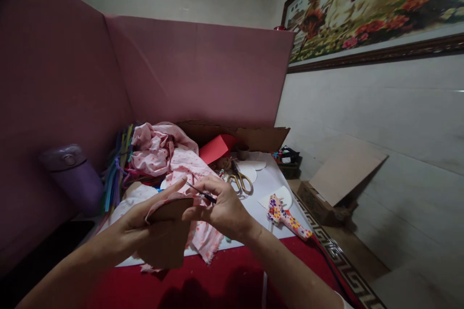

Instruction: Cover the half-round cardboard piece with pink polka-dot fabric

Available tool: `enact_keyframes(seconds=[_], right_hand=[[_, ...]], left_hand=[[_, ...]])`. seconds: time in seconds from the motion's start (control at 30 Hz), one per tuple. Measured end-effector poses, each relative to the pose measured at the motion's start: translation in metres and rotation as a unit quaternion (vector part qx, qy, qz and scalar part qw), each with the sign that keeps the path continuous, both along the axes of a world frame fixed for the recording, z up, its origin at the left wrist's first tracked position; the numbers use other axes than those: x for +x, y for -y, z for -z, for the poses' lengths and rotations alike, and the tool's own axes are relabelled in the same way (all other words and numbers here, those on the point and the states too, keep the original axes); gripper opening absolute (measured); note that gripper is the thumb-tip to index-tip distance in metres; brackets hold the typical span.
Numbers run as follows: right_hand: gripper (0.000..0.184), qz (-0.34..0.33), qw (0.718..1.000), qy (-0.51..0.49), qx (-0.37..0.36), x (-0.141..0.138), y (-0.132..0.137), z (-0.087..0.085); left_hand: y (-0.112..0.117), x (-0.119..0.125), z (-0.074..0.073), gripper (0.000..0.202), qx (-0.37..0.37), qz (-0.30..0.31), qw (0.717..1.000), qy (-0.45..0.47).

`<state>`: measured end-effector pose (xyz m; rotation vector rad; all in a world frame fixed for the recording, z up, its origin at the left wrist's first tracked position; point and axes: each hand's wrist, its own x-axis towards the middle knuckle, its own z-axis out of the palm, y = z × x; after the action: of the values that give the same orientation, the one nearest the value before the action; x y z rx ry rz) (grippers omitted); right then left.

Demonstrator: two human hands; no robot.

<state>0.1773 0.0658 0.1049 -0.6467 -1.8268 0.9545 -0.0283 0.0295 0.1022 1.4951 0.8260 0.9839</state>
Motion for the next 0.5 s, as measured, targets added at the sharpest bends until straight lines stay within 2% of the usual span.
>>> enact_keyframes(seconds=[0.1,0.17,0.23,0.3,0.4,0.5], right_hand=[[0.008,0.009,0.996,0.024,0.09,-0.002,0.006,-0.01],[0.008,0.033,0.996,0.026,0.079,-0.001,0.007,-0.015],[0.011,0.062,0.998,-0.012,0.018,0.001,0.005,-0.014],[0.018,0.091,0.989,-0.093,-0.074,0.004,0.001,-0.009],[0.03,0.132,0.952,-0.2,-0.192,0.011,-0.006,0.006],[0.037,0.163,0.927,-0.243,-0.233,0.019,-0.009,0.02]], left_hand=[[-0.002,0.005,-0.015,0.067,0.018,0.018,1.0,-0.006],[-0.005,0.006,-0.023,0.071,0.006,0.026,1.0,-0.008],[-0.009,0.003,-0.026,0.068,-0.023,0.044,0.999,0.001],[-0.011,-0.001,-0.024,0.059,-0.064,0.079,0.994,0.039],[-0.01,-0.006,-0.014,0.048,-0.144,0.107,0.974,0.142],[-0.005,-0.004,-0.004,0.046,-0.202,0.113,0.953,0.198]])
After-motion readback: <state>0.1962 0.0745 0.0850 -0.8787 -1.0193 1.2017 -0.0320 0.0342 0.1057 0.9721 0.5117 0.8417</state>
